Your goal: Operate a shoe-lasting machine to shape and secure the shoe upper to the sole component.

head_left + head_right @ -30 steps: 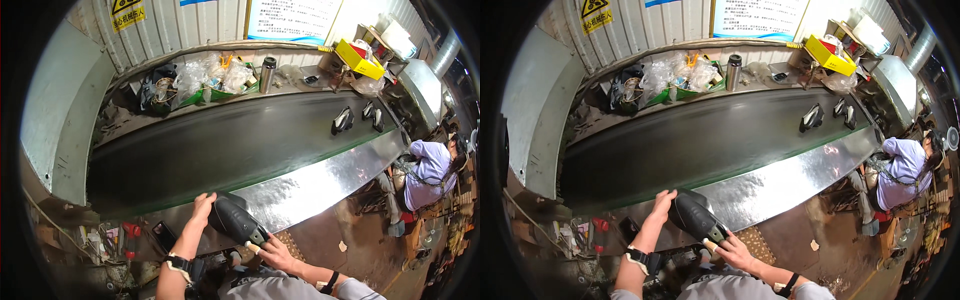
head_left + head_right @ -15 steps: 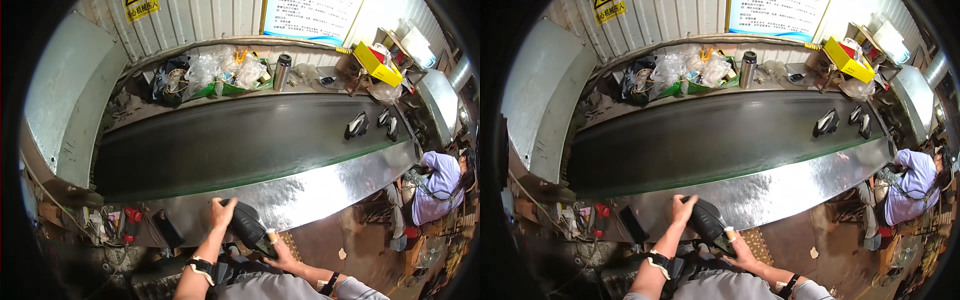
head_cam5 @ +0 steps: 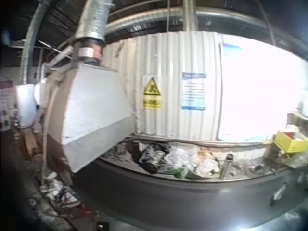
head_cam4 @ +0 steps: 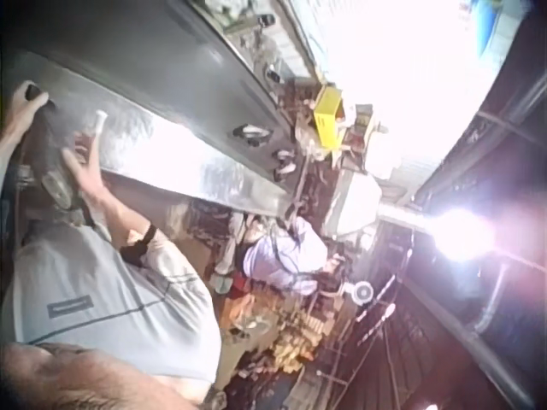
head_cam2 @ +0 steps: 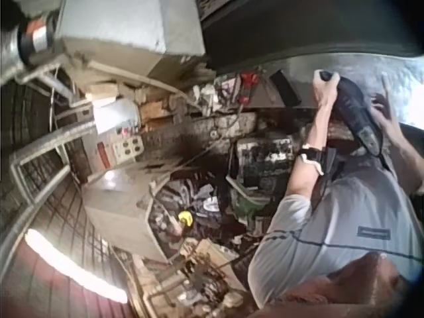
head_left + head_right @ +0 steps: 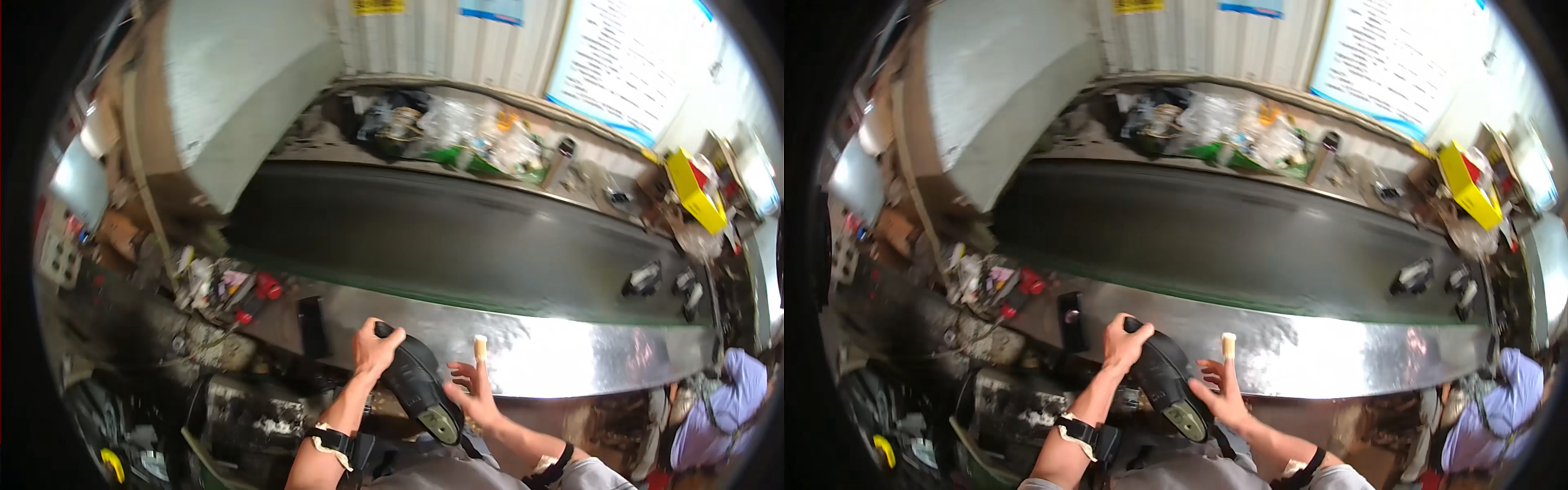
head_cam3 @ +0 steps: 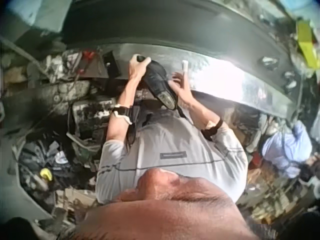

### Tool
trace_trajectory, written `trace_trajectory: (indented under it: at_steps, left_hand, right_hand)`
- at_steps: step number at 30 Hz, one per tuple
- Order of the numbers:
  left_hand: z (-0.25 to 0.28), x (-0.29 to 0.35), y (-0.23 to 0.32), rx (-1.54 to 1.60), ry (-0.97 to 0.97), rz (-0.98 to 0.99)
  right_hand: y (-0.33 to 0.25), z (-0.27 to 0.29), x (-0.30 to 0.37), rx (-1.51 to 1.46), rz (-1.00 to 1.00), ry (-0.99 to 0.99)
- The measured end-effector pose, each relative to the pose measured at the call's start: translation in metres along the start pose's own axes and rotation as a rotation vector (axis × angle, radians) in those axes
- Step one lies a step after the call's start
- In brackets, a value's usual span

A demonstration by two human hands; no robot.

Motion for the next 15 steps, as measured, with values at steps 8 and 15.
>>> trace_trajectory:
  at_steps: [8,15]
  left_hand:
    - [0.174,0.151,-0.028,0.086,0.435,0.003]
    - [0.376,0.380,-0.135,0.487,1.058,0.110]
  right_hand:
    - [-0.047,-0.189,-0.026,0.062,-0.065,-0.266]
    - [0.017,-0.444,-0.002,0.059,-0.079,-0.707]
Point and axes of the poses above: each hand's wrist, its own x-axis away from the middle knuckle, its own z-axis out of the back of the hand, y = z × x, the point moved 4 cm from there along -x, towards the middle knuckle, and after that the axes turned 15 degrees about -y, right-handed, at the moved point
